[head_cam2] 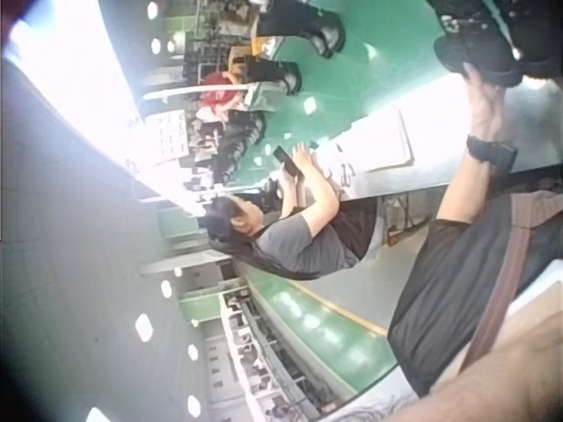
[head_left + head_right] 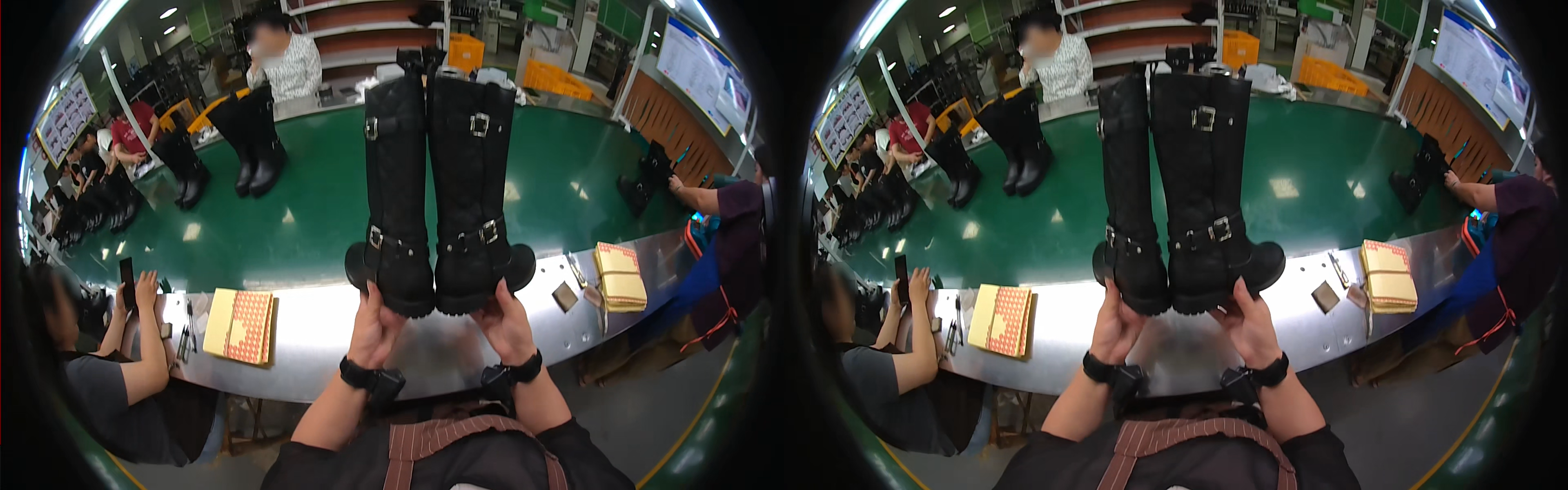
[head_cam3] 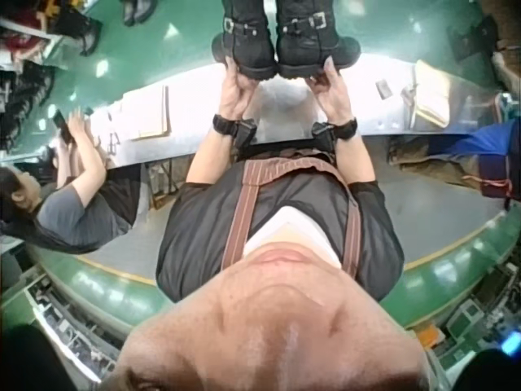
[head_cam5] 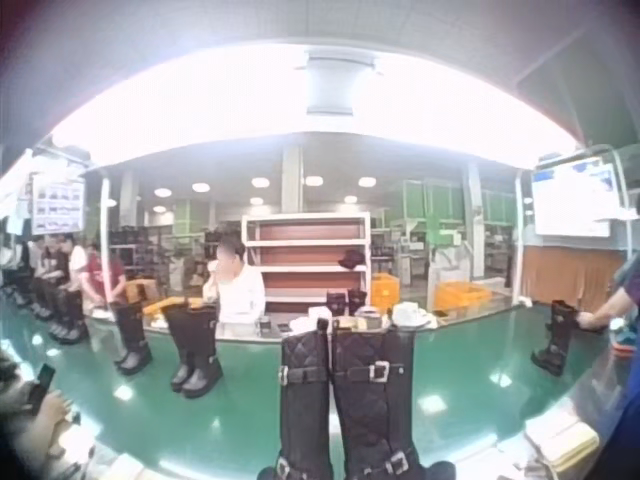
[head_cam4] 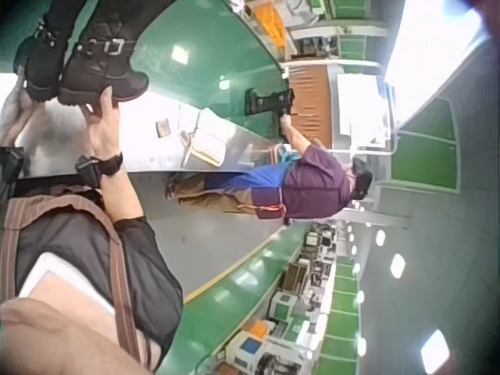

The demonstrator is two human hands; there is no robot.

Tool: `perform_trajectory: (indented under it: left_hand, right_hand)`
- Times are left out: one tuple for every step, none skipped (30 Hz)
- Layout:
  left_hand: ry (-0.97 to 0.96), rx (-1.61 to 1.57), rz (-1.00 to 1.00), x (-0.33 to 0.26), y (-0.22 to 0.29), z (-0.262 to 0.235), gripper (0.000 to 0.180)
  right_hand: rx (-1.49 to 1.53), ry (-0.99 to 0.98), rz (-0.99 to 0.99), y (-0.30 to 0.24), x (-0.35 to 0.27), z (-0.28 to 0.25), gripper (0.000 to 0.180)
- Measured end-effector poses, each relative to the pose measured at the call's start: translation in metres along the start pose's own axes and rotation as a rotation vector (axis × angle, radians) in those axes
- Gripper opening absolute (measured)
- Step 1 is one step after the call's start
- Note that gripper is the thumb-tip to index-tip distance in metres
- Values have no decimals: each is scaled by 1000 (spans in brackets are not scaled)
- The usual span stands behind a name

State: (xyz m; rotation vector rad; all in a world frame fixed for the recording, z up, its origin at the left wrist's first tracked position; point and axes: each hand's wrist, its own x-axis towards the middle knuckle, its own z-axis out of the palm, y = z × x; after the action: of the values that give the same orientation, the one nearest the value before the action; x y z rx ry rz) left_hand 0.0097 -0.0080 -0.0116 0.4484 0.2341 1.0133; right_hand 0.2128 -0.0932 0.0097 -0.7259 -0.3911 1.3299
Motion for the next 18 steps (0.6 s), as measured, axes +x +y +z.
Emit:
perform_trajectory:
  left_hand:
    - [8, 18, 12, -3, -1, 0, 60]
    - [19, 36, 22, -3, -1, 0, 59]
    - [7, 37, 28, -5, -1, 0, 59]
    - [23, 43, 29, -7, -1, 0, 58]
    - [43, 47, 29, -7, -1, 0, 58]
    - [39, 48, 31, -6, 0, 0, 58]
    - [35, 51, 30, -6, 0, -1, 58]
    - [34, 54, 27, -8, 0, -1, 57]
    - [36, 53, 23, -7, 0, 0, 57]
    - [56, 92, 18, -7, -1, 2, 57]
    - [77, 130, 11, -8, -1, 3, 58]
    - [89, 128, -3, -7, -2, 2, 58]
    - [82, 119, -1, -6, -3, 1, 58]
    - [77, 110, -1, -4, -3, 0, 58]
    - [70, 81, -20, -3, -3, -1, 58]
    - [76, 57, -40, -3, -3, -4, 57]
    - [92, 59, -34, -4, -4, -4, 57]
    - [108, 63, -29, -4, -5, -4, 56]
  right_hand:
    - [-11, -9, 0, 1, -2, -3, 42]
    - [-23, -15, 1, 1, -2, -5, 43]
    - [-25, -24, -9, 1, -4, -3, 43]
    - [-52, -10, -19, 1, -6, 0, 43]
    - [-78, 7, -26, 0, -8, 1, 44]
    - [-79, 4, -30, 0, -6, 2, 44]
    - [-81, -6, -28, -1, -6, 2, 45]
    - [-83, -13, -24, 0, -8, 2, 45]
    - [-82, -9, -23, 0, -6, 1, 45]
    - [-80, -24, -25, 0, -5, 1, 45]
    - [-76, -38, -25, 0, -5, 1, 45]
    - [-72, -22, -17, 0, -5, -1, 45]
    - [-62, -22, -3, 0, -4, -2, 45]
    - [-50, -19, 12, 0, -1, -3, 45]
    - [-27, -30, 30, 0, 2, -6, 41]
    - [-13, -15, 35, 1, 3, -6, 41]
    - [-10, -7, 43, 0, 2, -4, 41]
    - [-7, 3, 50, -1, 2, -3, 41]
